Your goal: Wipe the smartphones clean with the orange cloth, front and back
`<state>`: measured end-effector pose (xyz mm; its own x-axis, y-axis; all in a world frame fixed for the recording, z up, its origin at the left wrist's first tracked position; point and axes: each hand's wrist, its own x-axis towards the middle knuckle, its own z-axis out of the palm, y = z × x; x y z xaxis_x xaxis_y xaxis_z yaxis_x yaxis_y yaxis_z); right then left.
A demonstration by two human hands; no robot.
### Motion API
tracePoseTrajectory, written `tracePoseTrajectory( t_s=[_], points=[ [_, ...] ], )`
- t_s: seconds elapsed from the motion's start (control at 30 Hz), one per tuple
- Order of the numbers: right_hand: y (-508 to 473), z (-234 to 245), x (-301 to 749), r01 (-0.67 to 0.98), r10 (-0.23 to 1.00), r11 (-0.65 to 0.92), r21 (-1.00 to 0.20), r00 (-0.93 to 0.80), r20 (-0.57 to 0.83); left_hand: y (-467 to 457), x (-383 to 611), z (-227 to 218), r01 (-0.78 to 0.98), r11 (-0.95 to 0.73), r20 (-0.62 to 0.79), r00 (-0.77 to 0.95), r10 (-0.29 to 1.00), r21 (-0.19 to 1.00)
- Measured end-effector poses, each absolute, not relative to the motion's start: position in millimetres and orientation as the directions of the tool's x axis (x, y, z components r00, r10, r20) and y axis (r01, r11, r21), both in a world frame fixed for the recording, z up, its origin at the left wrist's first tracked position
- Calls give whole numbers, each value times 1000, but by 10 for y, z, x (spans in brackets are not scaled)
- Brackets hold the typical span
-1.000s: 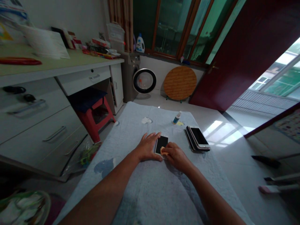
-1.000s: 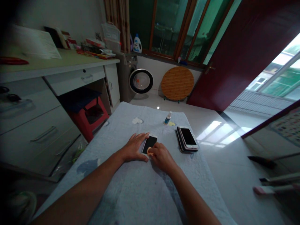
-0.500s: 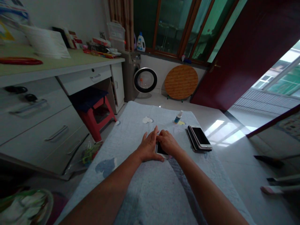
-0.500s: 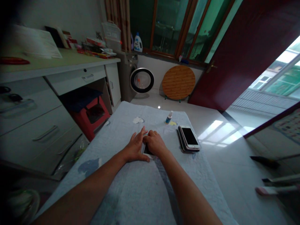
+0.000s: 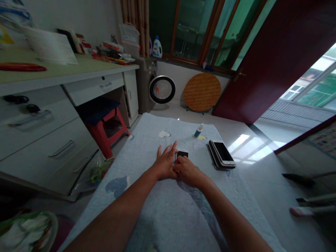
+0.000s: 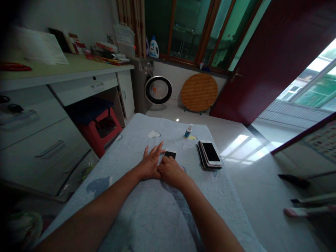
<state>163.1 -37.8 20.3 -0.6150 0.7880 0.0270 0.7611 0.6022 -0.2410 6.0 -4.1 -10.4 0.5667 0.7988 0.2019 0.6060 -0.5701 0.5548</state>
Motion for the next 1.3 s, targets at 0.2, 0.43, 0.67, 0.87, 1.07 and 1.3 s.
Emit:
tracePoseTrajectory(
  t_s=[0.2,0.43,0.67,0.87,1.07,1.3],
  points=[
    [-382,226,1697,737,785,597,-317,-618,40,-47,50,-95,600,-566,188,575,796,565],
    [-185,70,1783,841,878,478,-255,-449,165,-36,49,-129,567,-561,181,588,788,603],
    [-68,49,1823,923,948,308,-232,-276,158,-24,46,-170,547,-582,210,595,776,602],
    [161,24,1834,963,975,190,-192,-163,151,-13,36,-164,543,-597,213,609,764,591],
    [376,56,1815,945,967,237,-226,-209,143,-28,49,-40,581,-689,202,683,702,433],
    [465,142,1739,913,921,385,-131,-389,-2,-131,121,115,627,-709,169,699,695,324]
  ],
)
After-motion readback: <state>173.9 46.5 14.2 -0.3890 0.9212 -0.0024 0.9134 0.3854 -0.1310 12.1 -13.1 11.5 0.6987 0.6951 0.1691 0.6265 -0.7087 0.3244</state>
